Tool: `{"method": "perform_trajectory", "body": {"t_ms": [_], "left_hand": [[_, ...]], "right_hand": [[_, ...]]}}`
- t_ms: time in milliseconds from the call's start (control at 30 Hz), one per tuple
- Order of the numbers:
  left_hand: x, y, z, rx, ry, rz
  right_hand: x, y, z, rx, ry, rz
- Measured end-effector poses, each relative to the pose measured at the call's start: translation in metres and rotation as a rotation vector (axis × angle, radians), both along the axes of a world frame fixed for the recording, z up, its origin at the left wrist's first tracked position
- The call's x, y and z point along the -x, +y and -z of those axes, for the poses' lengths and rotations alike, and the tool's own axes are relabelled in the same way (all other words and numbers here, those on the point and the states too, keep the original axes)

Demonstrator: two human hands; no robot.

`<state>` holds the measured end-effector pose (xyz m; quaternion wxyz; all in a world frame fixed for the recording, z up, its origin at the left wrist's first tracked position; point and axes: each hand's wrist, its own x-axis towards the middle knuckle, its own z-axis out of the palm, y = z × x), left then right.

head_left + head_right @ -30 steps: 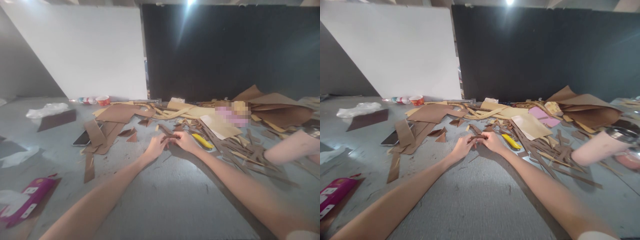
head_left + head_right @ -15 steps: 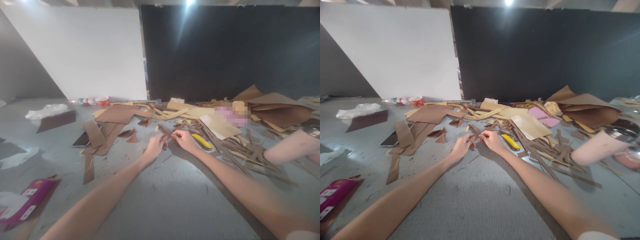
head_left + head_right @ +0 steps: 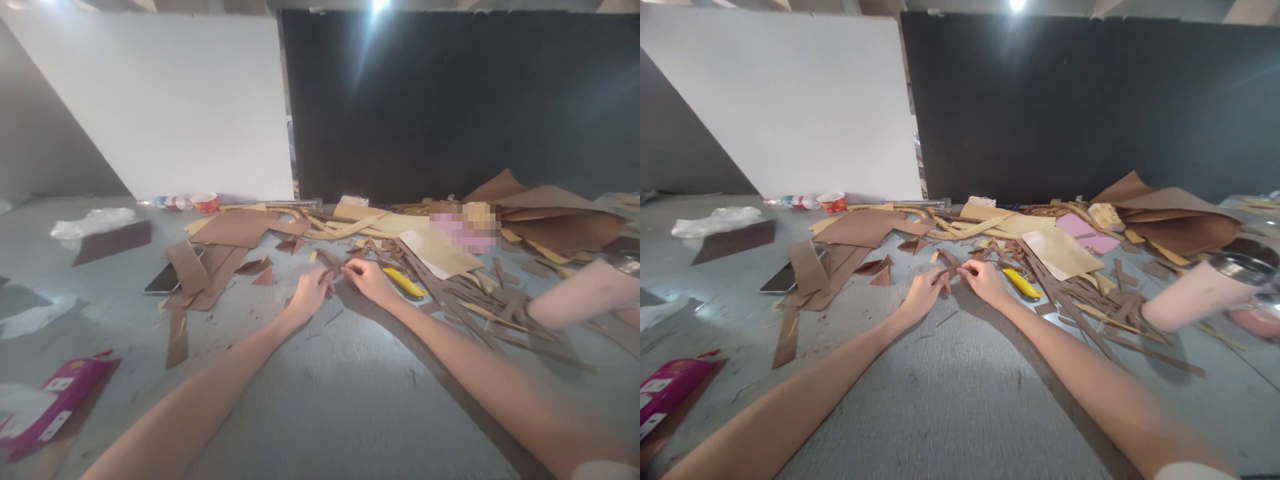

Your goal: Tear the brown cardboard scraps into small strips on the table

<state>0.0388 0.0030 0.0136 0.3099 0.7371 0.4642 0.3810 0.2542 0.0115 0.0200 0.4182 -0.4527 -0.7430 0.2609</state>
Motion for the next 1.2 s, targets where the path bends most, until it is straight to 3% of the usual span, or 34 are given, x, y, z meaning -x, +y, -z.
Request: {"method": "perform_trajectory", "body": {"t_ms": [167, 333, 600, 1200], "left_hand": [[0.002, 0.003, 0.007, -0.086, 0.041, -0.081], [0.004, 0.007, 0.016, -0.319, 0.142, -0.191], [-0.005, -0.012, 0.01, -0.404, 0.54, 0.094], [-0.005, -0.015, 0.007, -0.384, 0.69, 0.089]], "right_hand": [[0.0, 0.002, 0.002, -0.017, -0.033, 0.022], [-0.001, 0.011, 0.012, -0.015, -0.14, 0.13], [-0.001, 0.021, 0.033, -0.062, -0.274, 0.176], [-0.002, 0.019, 0.033, -0.117, -0.232, 0.154]]}}
